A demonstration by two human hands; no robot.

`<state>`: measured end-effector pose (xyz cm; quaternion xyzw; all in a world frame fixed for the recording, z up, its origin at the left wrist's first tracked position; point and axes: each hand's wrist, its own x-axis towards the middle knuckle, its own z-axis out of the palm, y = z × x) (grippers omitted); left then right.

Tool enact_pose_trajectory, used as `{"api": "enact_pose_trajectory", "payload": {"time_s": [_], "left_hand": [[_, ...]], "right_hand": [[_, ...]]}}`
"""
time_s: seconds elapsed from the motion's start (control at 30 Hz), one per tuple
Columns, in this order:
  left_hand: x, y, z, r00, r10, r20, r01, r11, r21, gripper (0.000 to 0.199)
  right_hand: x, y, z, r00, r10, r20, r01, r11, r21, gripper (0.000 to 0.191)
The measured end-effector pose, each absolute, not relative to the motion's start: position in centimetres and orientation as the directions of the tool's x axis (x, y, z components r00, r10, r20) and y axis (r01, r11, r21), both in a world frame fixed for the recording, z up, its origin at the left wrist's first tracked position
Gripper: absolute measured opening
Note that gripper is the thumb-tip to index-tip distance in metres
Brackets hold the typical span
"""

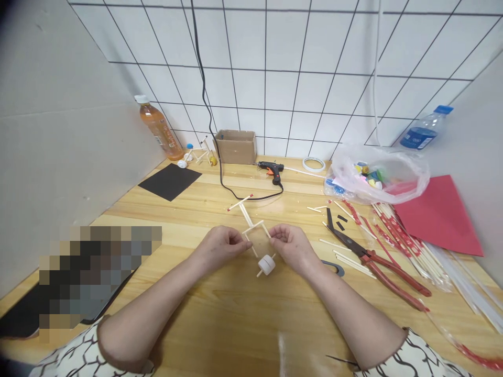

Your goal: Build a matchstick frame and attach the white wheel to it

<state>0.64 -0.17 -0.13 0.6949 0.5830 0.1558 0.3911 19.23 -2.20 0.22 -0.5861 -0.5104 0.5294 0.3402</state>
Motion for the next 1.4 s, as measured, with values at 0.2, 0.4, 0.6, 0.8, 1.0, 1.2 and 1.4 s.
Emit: {"api": "enact_pose_trajectory", "payload": {"time_s": [0.2, 0.4, 0.6, 0.8, 1.0, 1.2, 1.4], "left_hand": [[1.1, -0.3, -0.7, 0.419, 0.842, -0.34, 0.204, 0.278, 0.939, 0.025], [1.5, -0.5, -0.3, 0.412, 0.839, -0.355, -0.022, 0.398, 0.917, 0.024], [1.2, -0.2, 0.2, 0.385, 0.876, -0.291, -0.022, 0.323, 0.946, 0.02], [1.1, 0.2, -0.4, 0.363, 0.904, -0.225, -0.008, 0.244, 0.97, 0.019], [1.0, 0.3, -0.4, 0.366, 0.919, -0.147, 0.033, 0.145, 0.989, 0.016], [1.0, 0.4, -0.5, 0.35, 0.931, -0.101, 0.016, 0.102, 0.995, 0.014], [1.0, 0.4, -0.8, 0.369, 0.926, -0.078, 0.019, 0.076, 0.997, 0.013]], "right_hand": [[19.4, -2.6, 0.5, -0.088, 0.957, -0.277, 0.177, -0.259, -0.95, 0.022], [20.3, -2.6, 0.8, -0.147, 0.943, -0.297, 0.186, -0.269, -0.945, 0.029], [23.2, -3.0, 1.8, -0.276, 0.93, -0.242, 0.58, -0.039, -0.813, 0.037], [22.9, -4.1, 1.7, -0.613, 0.774, -0.161, 0.645, 0.372, -0.668, 0.033], [21.9, -4.3, 0.4, -0.643, 0.759, -0.103, 0.667, 0.488, -0.562, 0.03], [21.5, -5.0, 1.0, -0.643, 0.749, -0.16, 0.701, 0.492, -0.516, 0.045], [20.8, -5.2, 0.4, -0.663, 0.744, -0.08, 0.669, 0.541, -0.51, 0.026]]}}
